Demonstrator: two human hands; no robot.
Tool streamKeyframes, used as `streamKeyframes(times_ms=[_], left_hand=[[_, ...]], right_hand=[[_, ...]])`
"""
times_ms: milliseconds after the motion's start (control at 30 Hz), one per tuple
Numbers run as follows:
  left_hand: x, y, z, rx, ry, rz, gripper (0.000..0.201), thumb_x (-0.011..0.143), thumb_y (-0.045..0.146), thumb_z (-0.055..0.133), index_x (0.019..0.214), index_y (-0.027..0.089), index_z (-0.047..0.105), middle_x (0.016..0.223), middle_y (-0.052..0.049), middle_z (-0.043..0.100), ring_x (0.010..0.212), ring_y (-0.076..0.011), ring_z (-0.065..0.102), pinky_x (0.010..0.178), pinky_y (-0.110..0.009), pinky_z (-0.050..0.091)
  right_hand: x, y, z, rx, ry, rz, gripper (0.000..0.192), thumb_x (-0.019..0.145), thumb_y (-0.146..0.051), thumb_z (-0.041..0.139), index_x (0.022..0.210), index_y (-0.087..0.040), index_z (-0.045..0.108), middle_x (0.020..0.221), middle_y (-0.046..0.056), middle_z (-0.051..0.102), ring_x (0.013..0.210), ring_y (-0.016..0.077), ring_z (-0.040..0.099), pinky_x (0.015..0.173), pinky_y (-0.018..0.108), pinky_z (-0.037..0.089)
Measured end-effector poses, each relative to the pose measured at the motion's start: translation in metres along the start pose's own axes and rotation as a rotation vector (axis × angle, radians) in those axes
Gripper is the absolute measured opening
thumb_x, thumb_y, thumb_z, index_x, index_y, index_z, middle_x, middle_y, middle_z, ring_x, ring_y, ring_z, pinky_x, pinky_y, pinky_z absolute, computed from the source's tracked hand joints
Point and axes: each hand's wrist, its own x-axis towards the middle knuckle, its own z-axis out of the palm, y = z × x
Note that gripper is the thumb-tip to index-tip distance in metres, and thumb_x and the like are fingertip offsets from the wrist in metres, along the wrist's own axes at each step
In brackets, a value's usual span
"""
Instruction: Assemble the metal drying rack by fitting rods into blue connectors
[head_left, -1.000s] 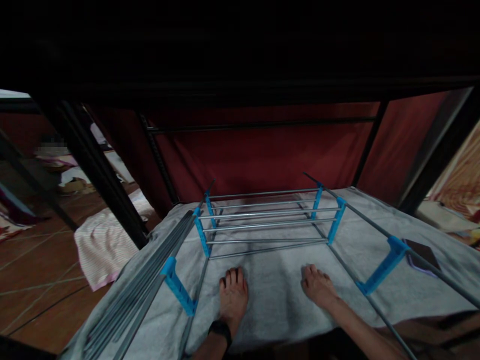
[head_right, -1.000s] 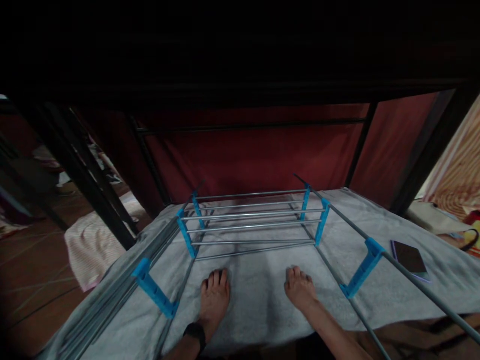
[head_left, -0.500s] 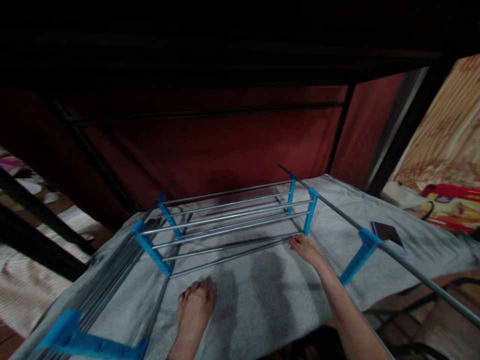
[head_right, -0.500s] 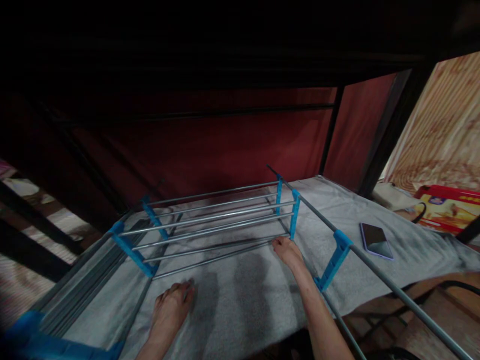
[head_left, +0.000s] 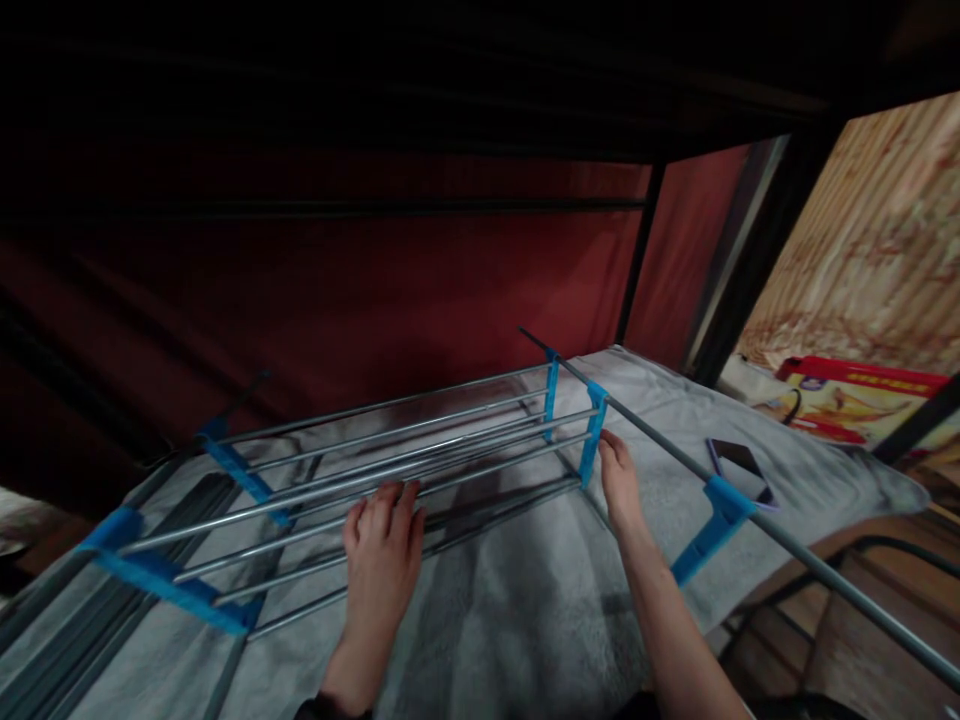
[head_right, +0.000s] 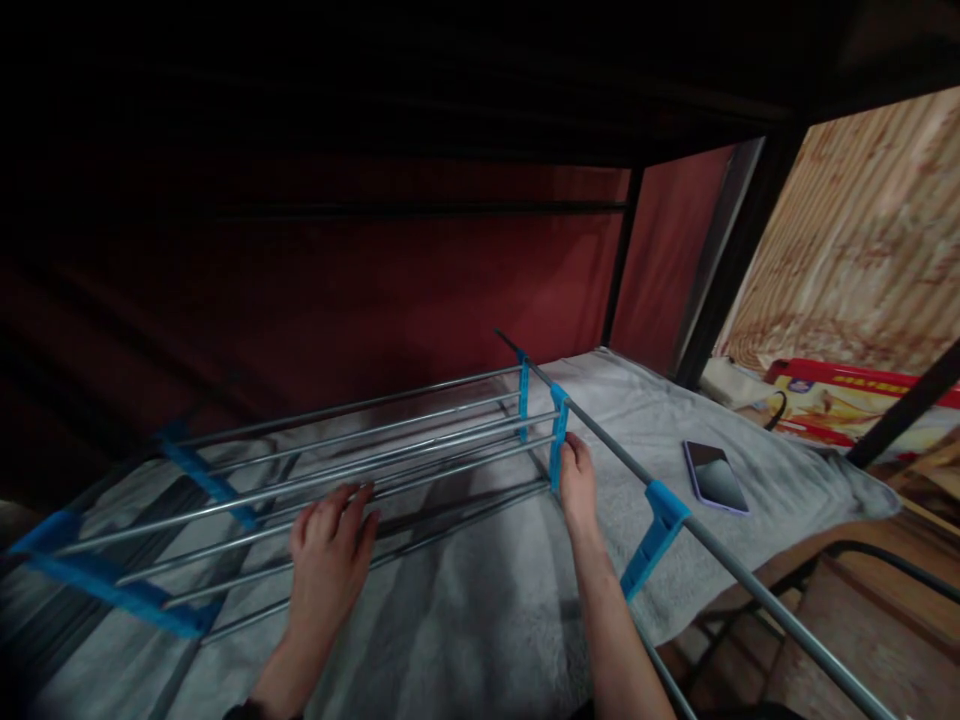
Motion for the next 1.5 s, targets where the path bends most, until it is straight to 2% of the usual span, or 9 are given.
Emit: streamKeyframes(times_ms=[233,400,567,733,867,1067,1300,1400,1500], left_hand=[[0.012,-0.029,0.000,0.059,-0.209,0.062,0.035,0.103,0.034,0.042,0.122,0.018,0.068,0.095,-0.009,0.073,0.089,-0.0263,0.064,0.085,-0.041,0.046],[0.011,-0.029,0.001,0.017,-0.171,0.081,0.036,0.105,0.036,0.040,0.116,0.019,0.070,0.096,-0.008,0.073,0.089,-0.0253,0.064,0.087,-0.041,0.047],[0.007,-0.018,0.003,-0.048,-0.082,0.077,0.035,0.104,0.031,0.041,0.126,0.017,0.064,0.112,-0.012,0.073,0.100,-0.0287,0.062,0.098,-0.047,0.047],[0.008,0.004,-0.003,-0.059,-0.029,0.157,0.030,0.099,0.018,0.049,0.125,0.019,0.062,0.117,-0.011,0.071,0.103,-0.0272,0.064,0.095,-0.043,0.049],[0.007,0.030,-0.012,-0.105,0.030,0.212,0.042,0.094,0.008,0.050,0.132,0.023,0.057,0.122,-0.011,0.069,0.108,-0.0253,0.064,0.099,-0.041,0.048],[0.030,0.052,-0.015,-0.104,0.085,0.204,0.049,0.096,0.014,0.052,0.144,0.025,0.050,0.125,-0.013,0.067,0.116,-0.0282,0.062,0.104,-0.047,0.046],[0.109,0.093,0.013,-0.133,-0.210,0.329,0.037,0.102,0.031,0.048,0.136,0.020,0.059,0.124,-0.012,0.068,0.113,-0.0272,0.063,0.103,-0.045,0.046],[0.129,0.109,0.024,-0.107,-0.378,0.335,0.039,0.103,0.026,0.046,0.140,0.021,0.057,0.112,-0.010,0.071,0.101,-0.0231,0.067,0.092,-0.037,0.050],[0.137,0.113,0.028,-0.088,-0.440,0.313,0.041,0.102,0.020,0.045,0.141,0.025,0.057,0.107,-0.009,0.070,0.096,-0.0207,0.068,0.082,-0.032,0.050]], right_hand=[[0.012,-0.004,0.022,0.060,-0.022,0.008,0.071,0.086,-0.076,0.035,0.107,-0.018,0.071,0.119,0.015,0.072,0.121,0.0295,0.059,0.109,0.044,0.040],[0.024,-0.008,0.027,0.185,0.022,0.020,0.064,0.086,-0.072,0.041,0.103,-0.017,0.071,0.110,0.012,0.073,0.108,0.0274,0.064,0.102,0.042,0.044],[0.023,-0.017,0.024,0.197,0.015,-0.111,0.059,0.085,-0.062,0.052,0.120,-0.018,0.068,0.125,0.012,0.069,0.116,0.0278,0.060,0.107,0.044,0.041],[0.017,-0.031,0.018,0.194,-0.019,-0.182,0.049,0.084,-0.054,0.057,0.117,-0.020,0.070,0.126,0.010,0.070,0.123,0.0281,0.057,0.113,0.045,0.036],[0.021,-0.039,0.015,0.207,-0.068,-0.163,0.044,0.085,-0.054,0.057,0.109,-0.021,0.074,0.121,0.008,0.073,0.119,0.0280,0.059,0.112,0.044,0.038],[0.028,-0.034,0.017,0.286,-0.064,-0.092,0.049,0.090,-0.057,0.052,0.112,-0.020,0.075,0.121,0.008,0.074,0.122,0.0280,0.061,0.114,0.044,0.037],[0.028,-0.041,0.010,0.267,-0.151,-0.133,0.042,0.089,-0.049,0.055,0.115,-0.024,0.075,0.122,0.004,0.074,0.123,0.0282,0.061,0.116,0.044,0.037],[0.028,-0.044,0.010,0.261,-0.157,-0.145,0.044,0.090,-0.052,0.056,0.119,-0.024,0.073,0.121,0.005,0.074,0.122,0.0277,0.061,0.116,0.044,0.038],[0.030,-0.042,0.011,0.260,-0.168,-0.147,0.048,0.091,-0.056,0.056,0.124,-0.026,0.070,0.120,0.004,0.073,0.122,0.0273,0.061,0.116,0.045,0.038]])
